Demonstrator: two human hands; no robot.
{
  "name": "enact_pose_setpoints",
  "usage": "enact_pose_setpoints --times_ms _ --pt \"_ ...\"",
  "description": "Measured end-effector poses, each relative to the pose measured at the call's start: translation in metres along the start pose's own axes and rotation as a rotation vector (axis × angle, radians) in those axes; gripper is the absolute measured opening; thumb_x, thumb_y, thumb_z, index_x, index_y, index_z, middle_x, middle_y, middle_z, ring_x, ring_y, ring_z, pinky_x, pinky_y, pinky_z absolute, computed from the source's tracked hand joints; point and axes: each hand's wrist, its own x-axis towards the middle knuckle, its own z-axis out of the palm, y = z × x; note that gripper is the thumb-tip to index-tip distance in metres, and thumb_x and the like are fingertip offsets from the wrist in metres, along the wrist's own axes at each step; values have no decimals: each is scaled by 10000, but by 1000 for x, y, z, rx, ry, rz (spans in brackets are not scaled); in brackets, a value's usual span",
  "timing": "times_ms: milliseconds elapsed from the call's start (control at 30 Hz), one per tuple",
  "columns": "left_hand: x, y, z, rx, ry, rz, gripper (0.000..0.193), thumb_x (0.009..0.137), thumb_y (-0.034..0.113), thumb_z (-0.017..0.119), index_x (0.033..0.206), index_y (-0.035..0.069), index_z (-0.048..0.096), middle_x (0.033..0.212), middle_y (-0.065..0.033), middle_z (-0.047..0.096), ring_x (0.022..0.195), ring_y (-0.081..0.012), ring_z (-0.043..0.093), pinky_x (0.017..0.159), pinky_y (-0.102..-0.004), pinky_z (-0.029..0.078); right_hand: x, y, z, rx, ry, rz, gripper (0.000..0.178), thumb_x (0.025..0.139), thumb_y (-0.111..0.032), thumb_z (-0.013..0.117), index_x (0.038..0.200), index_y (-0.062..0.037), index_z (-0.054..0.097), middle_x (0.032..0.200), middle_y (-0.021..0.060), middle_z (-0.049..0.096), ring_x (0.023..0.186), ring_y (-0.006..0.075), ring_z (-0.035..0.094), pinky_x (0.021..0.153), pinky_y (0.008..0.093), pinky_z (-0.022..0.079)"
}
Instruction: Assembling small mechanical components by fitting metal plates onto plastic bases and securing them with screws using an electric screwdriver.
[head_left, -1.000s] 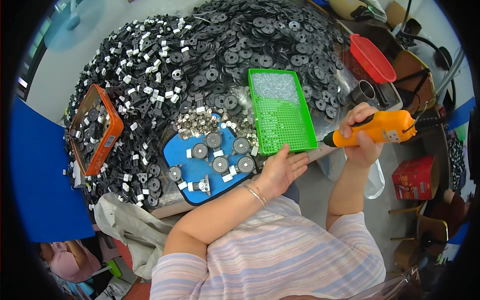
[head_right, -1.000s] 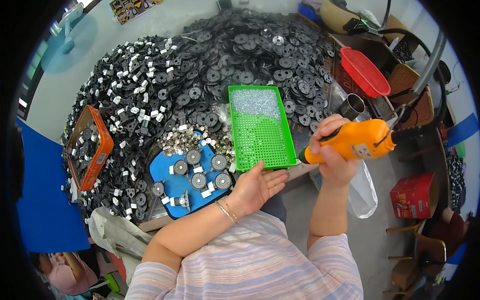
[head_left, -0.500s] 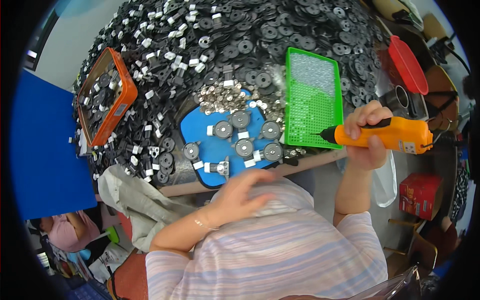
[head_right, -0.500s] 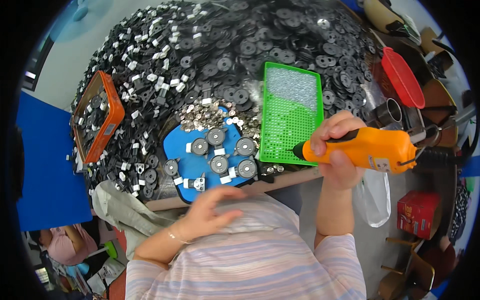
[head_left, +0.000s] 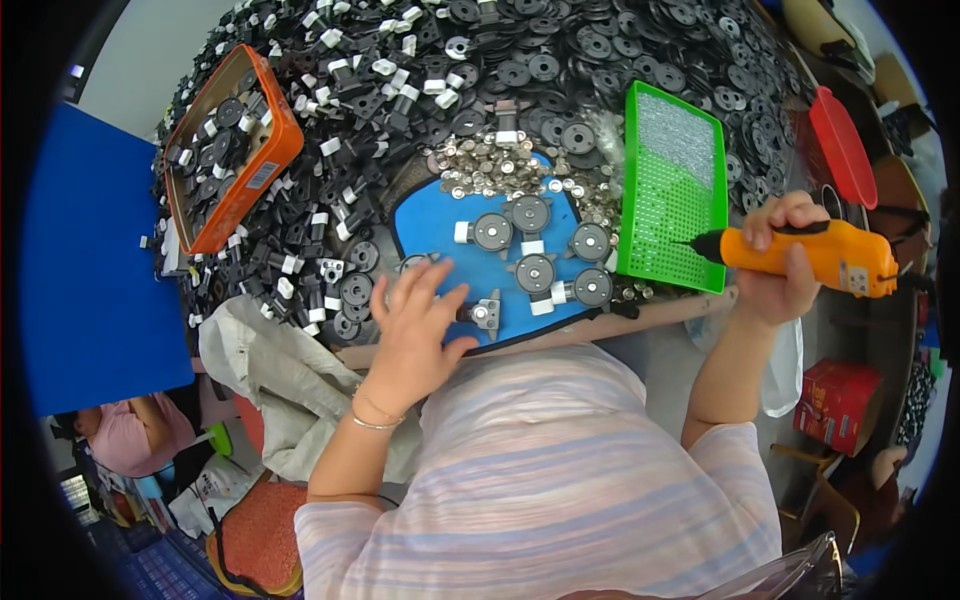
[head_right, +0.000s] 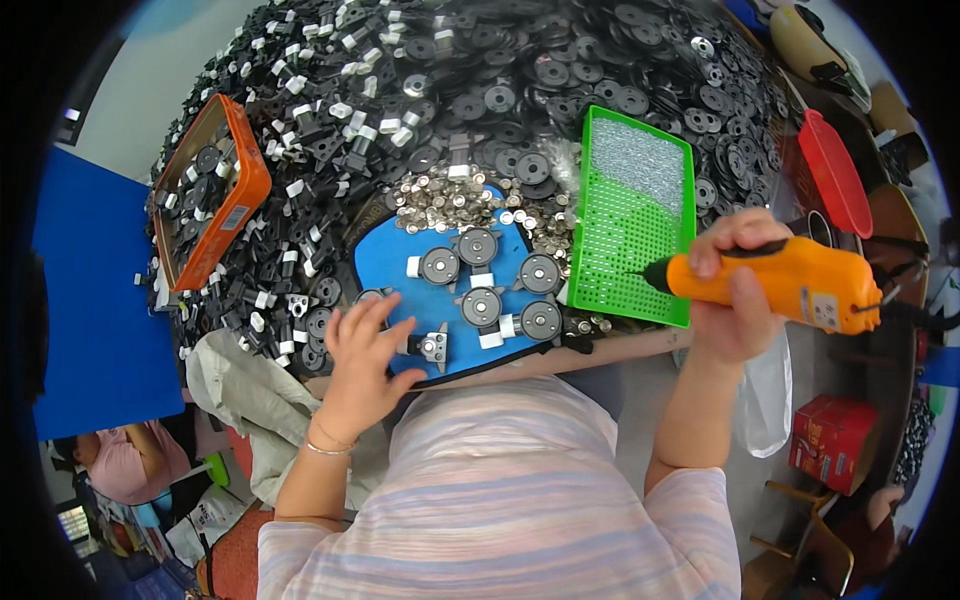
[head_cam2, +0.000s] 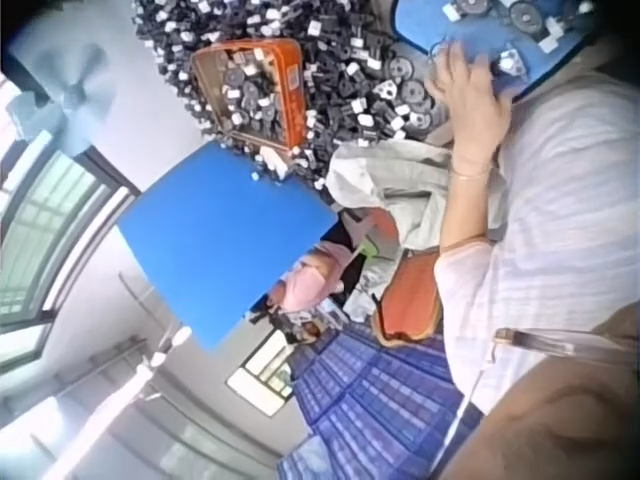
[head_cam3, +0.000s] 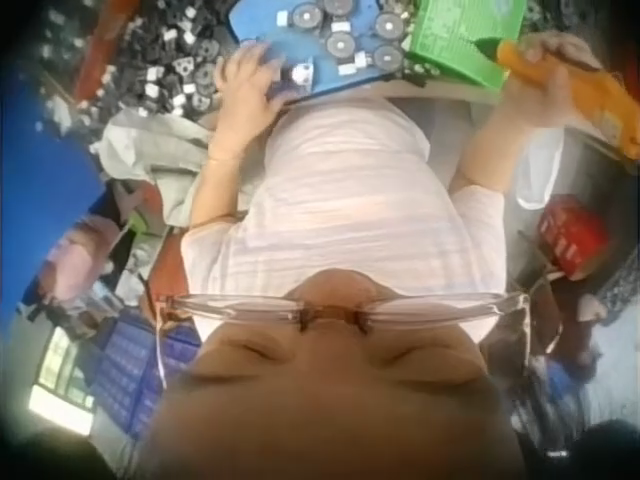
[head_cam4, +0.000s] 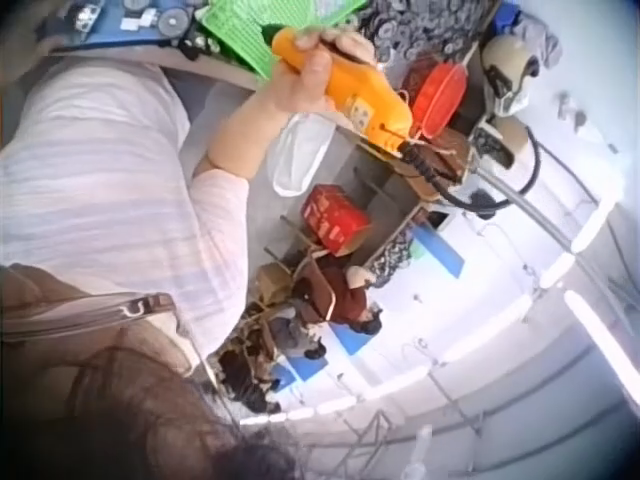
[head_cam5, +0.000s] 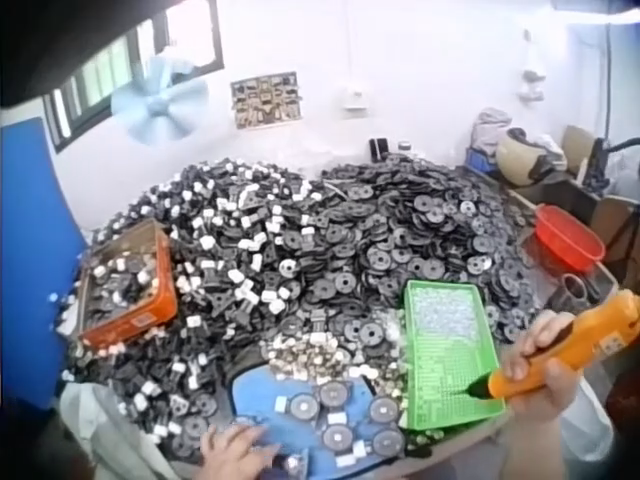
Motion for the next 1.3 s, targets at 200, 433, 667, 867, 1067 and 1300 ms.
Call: enact_pose_setpoints --times_ms 200,433,667,867,1067,1300 --pt "1 -33 -15 7 170 -94 534 598 165 757 1088 97 556 1199 -104 473 1146 -290 409 962 -424 244 -2 -6 -14 34 61 -25 274 782 -142 568 997 3 483 914 118 460 690 166 486 648 294 402" --pt "68 -33 -13 -119 240 60 317 692 81 682 992 38 587 1070 -128 557 1010 -320 502 860 -388 413 2 -1 -8 7 32 -29 284 792 -169 542 1018 -8 482 927 99 440 707 148 454 662 276 374" --pt "176 -10 10 -190 116 192 199 730 97 649 910 17 623 918 -131 589 927 -312 535 814 -389 430 -4 -9 -9 -2 129 -16 278 762 -144 617 962 -12 475 887 103 454 667 164 493 624 284 411" --pt "229 20 45 -1 38 245 372 662 237 731 980 69 639 984 -83 587 997 -282 511 844 -389 389 -11 -17 -10 -39 180 -26 276 757 -137 623 946 -3 472 880 109 450 658 164 490 603 284 422" --pt "241 17 55 65 -17 237 378 632 240 726 968 92 639 949 -75 582 985 -260 511 843 -384 372 -12 -18 -15 -40 184 -21 289 754 -136 624 950 14 473 877 117 451 657 166 488 600 273 425" --pt "160 14 -3 -226 73 298 347 634 214 708 914 37 608 842 -112 576 848 -302 550 775 -377 428 -11 -16 -18 -57 153 -39 299 756 -172 608 964 -4 472 881 103 438 662 156 465 616 274 390"
